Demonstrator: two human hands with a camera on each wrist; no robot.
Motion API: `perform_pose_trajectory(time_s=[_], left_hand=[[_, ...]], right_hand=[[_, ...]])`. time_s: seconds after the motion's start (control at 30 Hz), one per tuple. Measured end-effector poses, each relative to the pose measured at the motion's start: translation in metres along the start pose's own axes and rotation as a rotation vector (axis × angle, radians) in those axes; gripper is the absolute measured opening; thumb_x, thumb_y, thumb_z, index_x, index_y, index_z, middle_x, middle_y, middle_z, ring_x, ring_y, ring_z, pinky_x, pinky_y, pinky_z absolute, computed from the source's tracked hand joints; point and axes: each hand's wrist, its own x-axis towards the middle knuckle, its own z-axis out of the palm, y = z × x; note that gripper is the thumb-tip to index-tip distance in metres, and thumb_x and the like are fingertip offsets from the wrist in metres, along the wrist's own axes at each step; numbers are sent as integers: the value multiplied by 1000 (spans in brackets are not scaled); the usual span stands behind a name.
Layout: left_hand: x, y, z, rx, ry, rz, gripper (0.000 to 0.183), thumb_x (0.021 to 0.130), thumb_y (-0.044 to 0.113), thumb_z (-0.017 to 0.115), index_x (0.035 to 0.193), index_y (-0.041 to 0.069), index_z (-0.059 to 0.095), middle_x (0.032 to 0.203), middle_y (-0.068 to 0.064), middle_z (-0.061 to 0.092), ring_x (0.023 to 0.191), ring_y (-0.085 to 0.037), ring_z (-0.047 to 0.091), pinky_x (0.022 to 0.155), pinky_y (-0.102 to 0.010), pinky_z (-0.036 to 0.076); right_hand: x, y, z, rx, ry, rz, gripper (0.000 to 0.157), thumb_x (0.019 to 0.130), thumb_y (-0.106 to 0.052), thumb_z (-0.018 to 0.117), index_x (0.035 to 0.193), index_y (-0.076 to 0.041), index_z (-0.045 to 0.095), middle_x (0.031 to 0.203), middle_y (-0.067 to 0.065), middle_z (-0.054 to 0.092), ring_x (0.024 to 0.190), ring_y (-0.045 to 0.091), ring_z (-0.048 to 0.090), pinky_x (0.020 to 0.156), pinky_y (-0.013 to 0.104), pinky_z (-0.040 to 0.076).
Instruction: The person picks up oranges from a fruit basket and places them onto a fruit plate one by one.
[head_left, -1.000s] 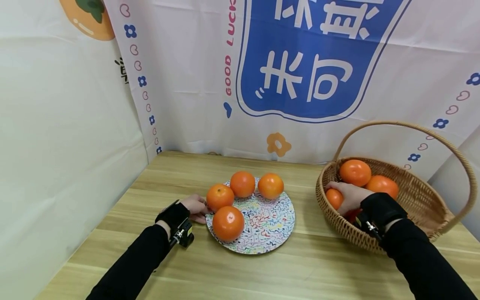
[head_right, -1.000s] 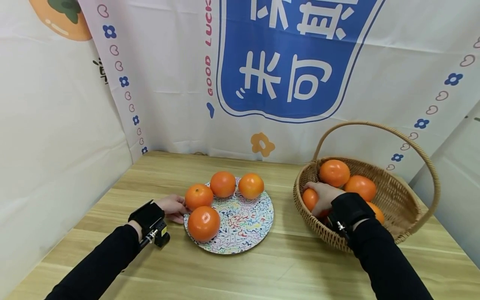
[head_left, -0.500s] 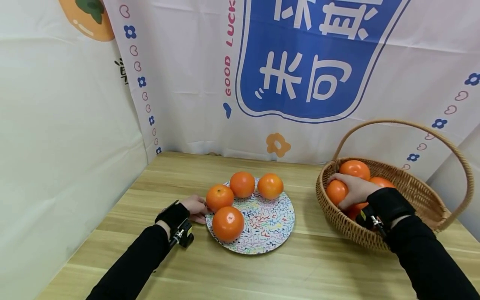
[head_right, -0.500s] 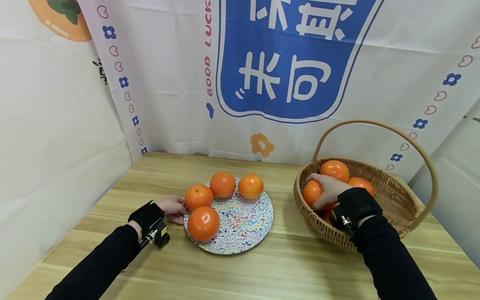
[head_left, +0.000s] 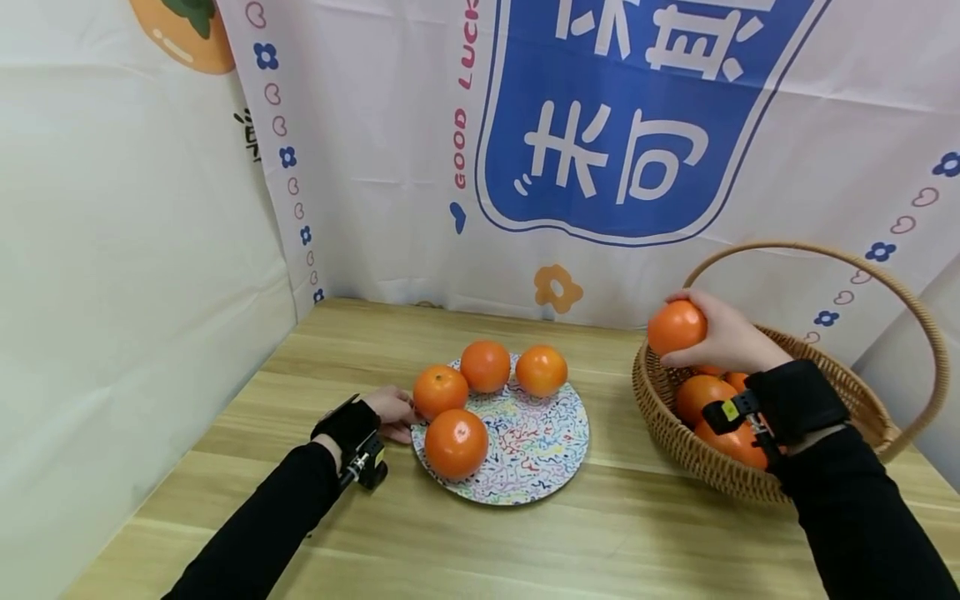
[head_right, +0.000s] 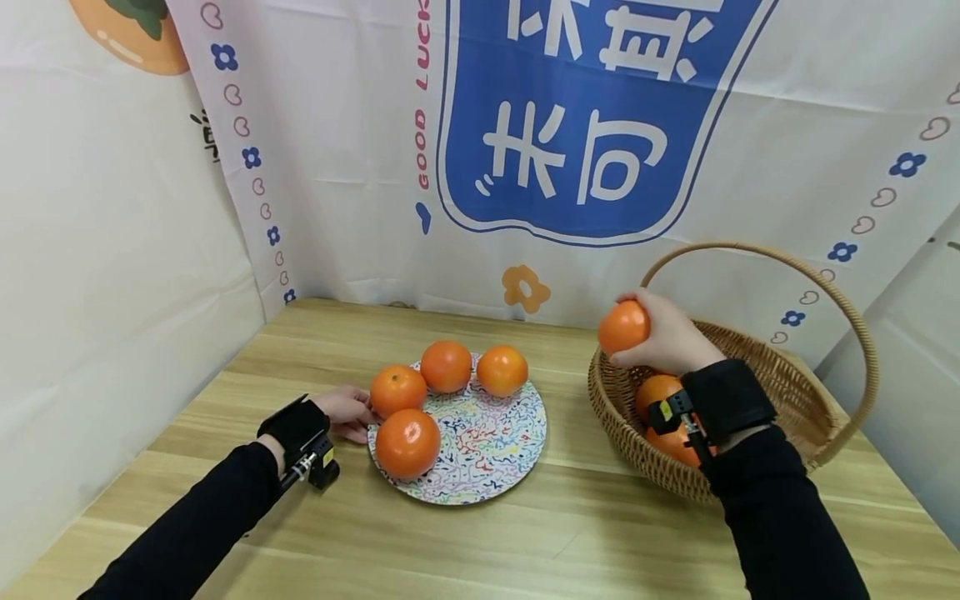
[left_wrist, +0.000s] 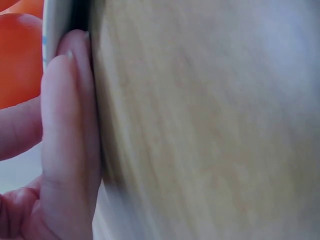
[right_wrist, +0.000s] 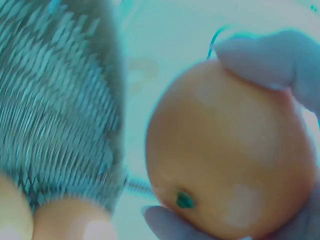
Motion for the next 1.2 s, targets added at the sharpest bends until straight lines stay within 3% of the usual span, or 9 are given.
perform_pose_trajectory(time_s=[0.2,0.4,0.5,0.83,1.07,1.2], left_hand=[[-4,2,1,-1,29,14,28,77,-1,53,104,-5,53,69,-4,54,47,-7,52,51,-20,53],[-2,1,2,14,36,4,29,77,-1,53,105,-4,53,69,-4,54,46,-7,51,50,-19,53],[-2,2,2,11,30,8,29,77,0,53,106,-4,52,71,-4,53,47,-7,51,50,-19,53],[-4,2,1,-11,1,10,24,78,-1,52,102,-6,53,67,-3,53,46,-6,52,52,-19,53],[-4,1,2,3,14,8,25,78,-1,52,103,-5,54,65,-3,53,45,-6,51,51,-19,53],[-6,3,1,19,21,-1,26,78,0,53,104,-4,54,66,-3,53,45,-6,51,51,-19,53]], right_hand=[[13,-41,31,62,30,-64,72,63,-18,73,123,-10,35,118,17,40,97,32,46,76,43,43],[29,-72,75,142,46,-203,71,58,-14,75,119,-12,40,118,14,41,96,28,48,78,43,46],[35,-83,99,165,59,-226,71,55,-14,75,118,-12,41,116,13,41,95,27,48,76,41,47],[46,-95,161,348,-75,-47,72,60,-16,75,122,-8,39,115,13,44,95,25,48,75,35,47],[51,-97,180,536,-178,131,71,61,-20,75,121,-13,37,111,12,46,91,23,50,70,31,49],[53,-99,183,575,-183,170,71,61,-20,75,121,-12,37,111,12,47,92,23,50,70,31,49]])
